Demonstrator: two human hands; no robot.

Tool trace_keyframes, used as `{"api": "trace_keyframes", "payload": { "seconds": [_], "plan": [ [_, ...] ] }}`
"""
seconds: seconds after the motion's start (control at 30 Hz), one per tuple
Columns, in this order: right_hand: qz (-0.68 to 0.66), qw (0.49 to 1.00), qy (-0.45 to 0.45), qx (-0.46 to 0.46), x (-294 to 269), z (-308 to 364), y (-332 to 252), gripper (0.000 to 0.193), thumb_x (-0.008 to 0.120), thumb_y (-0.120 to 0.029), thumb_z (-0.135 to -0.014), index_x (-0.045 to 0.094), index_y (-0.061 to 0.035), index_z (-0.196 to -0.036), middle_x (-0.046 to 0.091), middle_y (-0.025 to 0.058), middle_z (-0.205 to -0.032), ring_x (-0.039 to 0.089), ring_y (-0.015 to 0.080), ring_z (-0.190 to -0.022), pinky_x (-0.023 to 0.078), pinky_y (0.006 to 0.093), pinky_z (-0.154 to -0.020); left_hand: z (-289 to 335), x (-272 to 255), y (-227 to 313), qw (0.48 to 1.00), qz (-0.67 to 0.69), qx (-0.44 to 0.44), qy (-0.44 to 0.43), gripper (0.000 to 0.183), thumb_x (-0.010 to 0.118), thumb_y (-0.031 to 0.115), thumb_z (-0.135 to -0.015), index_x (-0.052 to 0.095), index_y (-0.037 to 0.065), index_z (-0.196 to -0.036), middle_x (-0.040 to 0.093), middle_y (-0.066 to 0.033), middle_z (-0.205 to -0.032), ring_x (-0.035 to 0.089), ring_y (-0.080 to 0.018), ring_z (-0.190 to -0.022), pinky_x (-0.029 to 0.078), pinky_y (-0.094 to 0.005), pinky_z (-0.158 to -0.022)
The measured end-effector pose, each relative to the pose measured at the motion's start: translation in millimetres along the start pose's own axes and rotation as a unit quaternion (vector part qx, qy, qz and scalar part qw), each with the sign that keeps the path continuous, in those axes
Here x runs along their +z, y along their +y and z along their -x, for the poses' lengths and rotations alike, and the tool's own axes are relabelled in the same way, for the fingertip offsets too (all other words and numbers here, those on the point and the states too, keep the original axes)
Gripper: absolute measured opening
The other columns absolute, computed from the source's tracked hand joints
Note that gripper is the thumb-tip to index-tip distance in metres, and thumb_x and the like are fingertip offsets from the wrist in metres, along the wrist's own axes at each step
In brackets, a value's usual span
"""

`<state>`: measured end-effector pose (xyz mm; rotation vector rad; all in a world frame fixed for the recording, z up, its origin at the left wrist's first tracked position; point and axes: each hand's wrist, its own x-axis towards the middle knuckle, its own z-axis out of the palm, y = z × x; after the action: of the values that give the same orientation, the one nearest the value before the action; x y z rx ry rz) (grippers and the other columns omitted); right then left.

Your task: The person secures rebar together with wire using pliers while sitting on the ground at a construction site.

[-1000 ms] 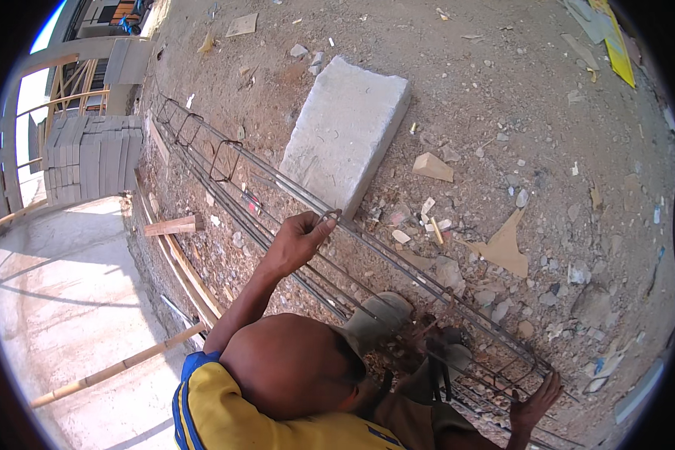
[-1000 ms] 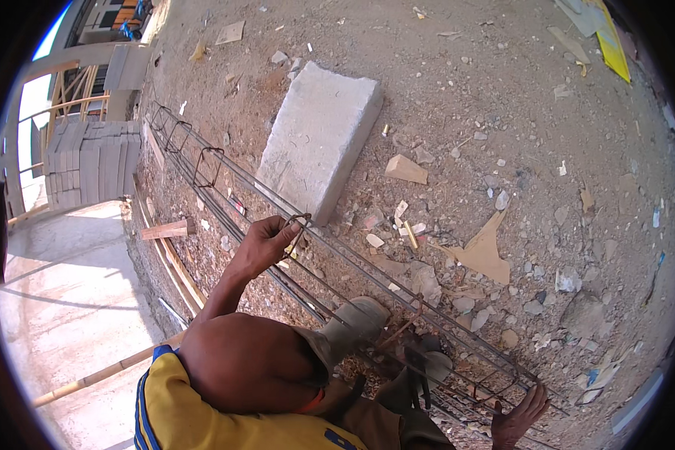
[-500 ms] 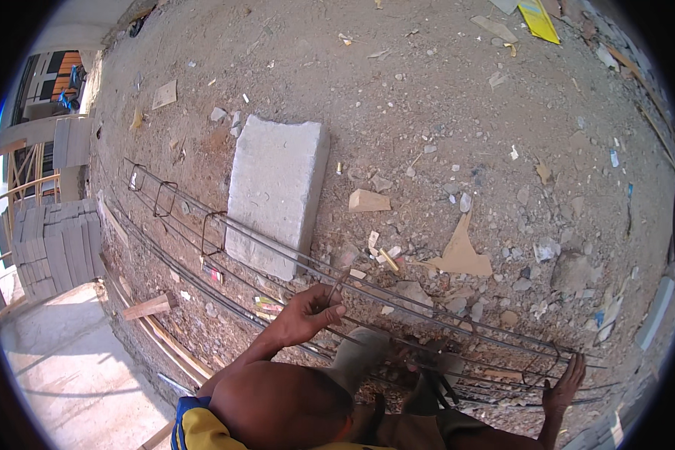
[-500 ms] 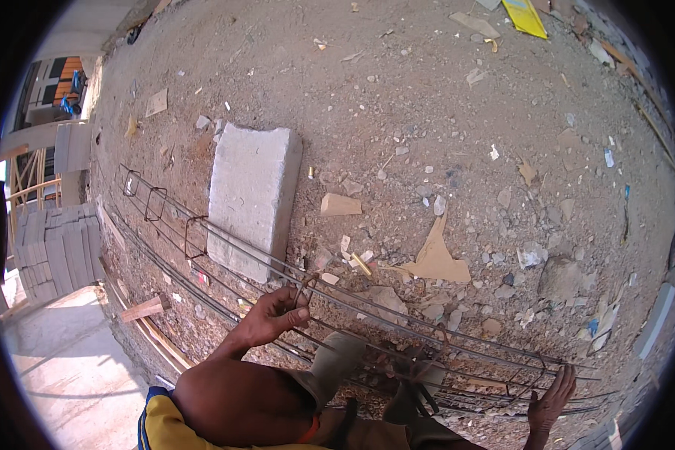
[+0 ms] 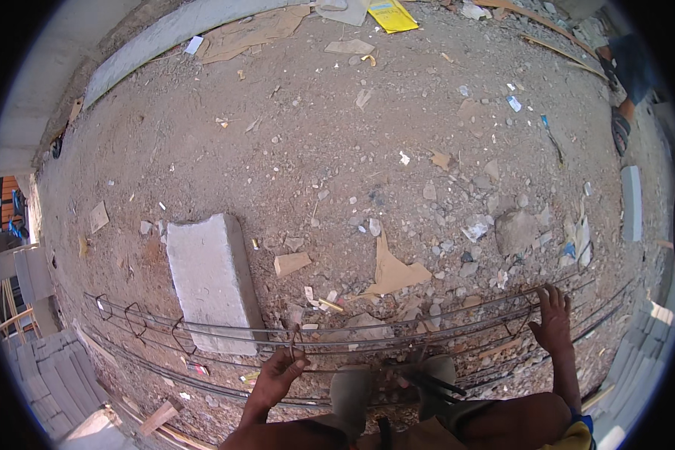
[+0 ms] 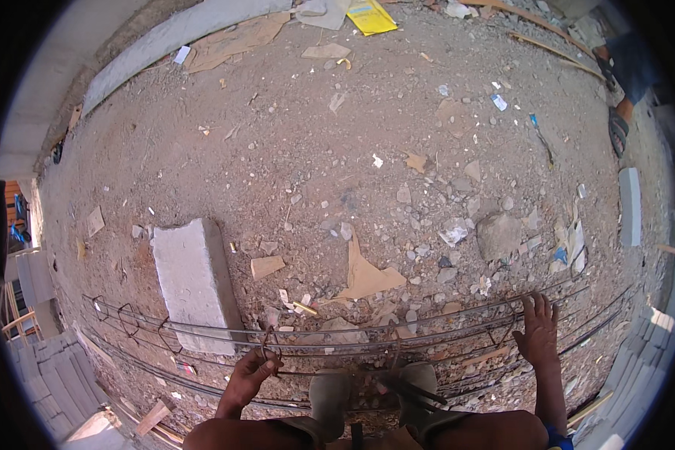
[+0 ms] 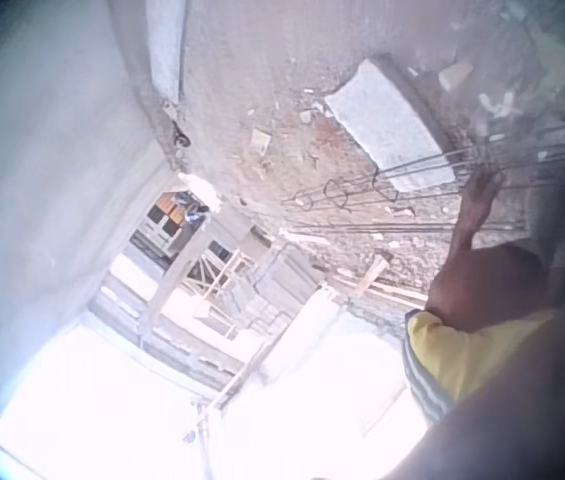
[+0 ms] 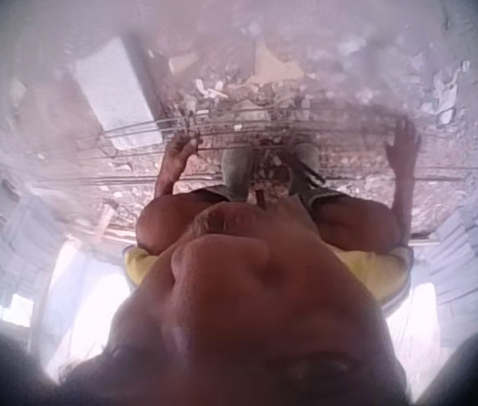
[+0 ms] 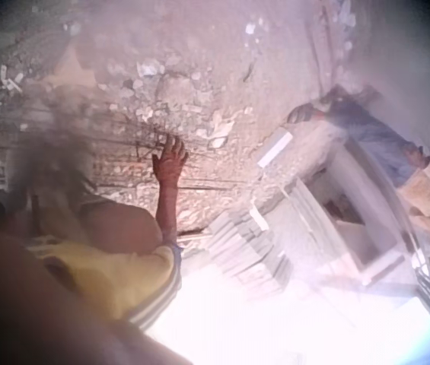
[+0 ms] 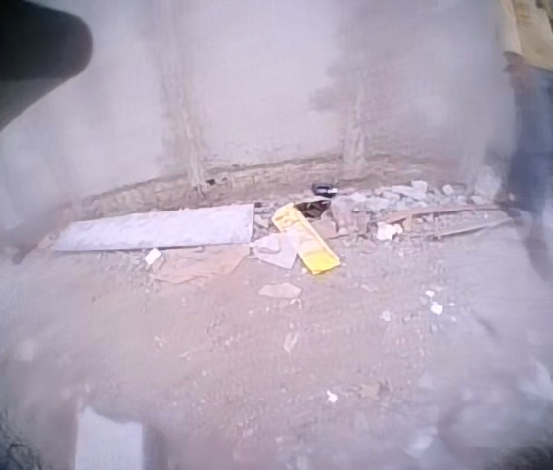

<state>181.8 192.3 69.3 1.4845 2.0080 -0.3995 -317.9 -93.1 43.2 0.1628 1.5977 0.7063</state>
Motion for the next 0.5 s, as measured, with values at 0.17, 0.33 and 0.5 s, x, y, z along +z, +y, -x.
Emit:
{"api": "trace_keyframes", "payload": {
  "seconds": [0.17, 0.33, 0.5],
  "plan": [
    [-0.33, 0.942, -0.029, -0.058, -50, 13, -26, 0.062, 0.082, -0.008, -0.075, 0.056, -0.0038, -0.131, 0.063, 0.0158, -0.123, 0.063, 0.0289, -0.114, 0.049, 0.039, -0.098, -1, -10, 16, 0.999, -0.031, -0.029, 0.027, 0.025, 0.068, 0.017, -0.096, 0.064, 0.0, -0.114, 0.07, -0.0085, -0.108, 0.063, -0.0176, -0.101, 0.048, -0.0339, -0.093],
    [-0.408, 0.908, -0.044, -0.088, -54, 31, -31, 0.054, 0.079, -0.007, -0.08, 0.057, -0.0039, -0.129, 0.064, 0.0119, -0.122, 0.064, 0.0235, -0.108, 0.051, 0.0366, -0.095, -4, -20, 9, 0.999, -0.042, -0.004, 0.027, 0.03, 0.071, 0.023, -0.093, 0.067, 0.0, -0.111, 0.071, -0.0098, -0.107, 0.063, -0.0193, -0.104, 0.047, -0.0356, -0.097],
    [-0.5, 0.852, -0.154, -0.013, -20, 33, -33, 0.046, 0.074, -0.011, -0.088, 0.058, -0.0055, -0.13, 0.07, 0.0119, -0.108, 0.068, 0.0206, -0.097, 0.053, 0.035, -0.088, -9, -11, -9, 0.995, -0.08, 0.061, -0.013, 0.04, 0.068, 0.032, -0.093, 0.065, 0.0, -0.116, 0.069, -0.0094, -0.106, 0.063, -0.0196, -0.096, 0.05, -0.0361, -0.084]
  ]
}}
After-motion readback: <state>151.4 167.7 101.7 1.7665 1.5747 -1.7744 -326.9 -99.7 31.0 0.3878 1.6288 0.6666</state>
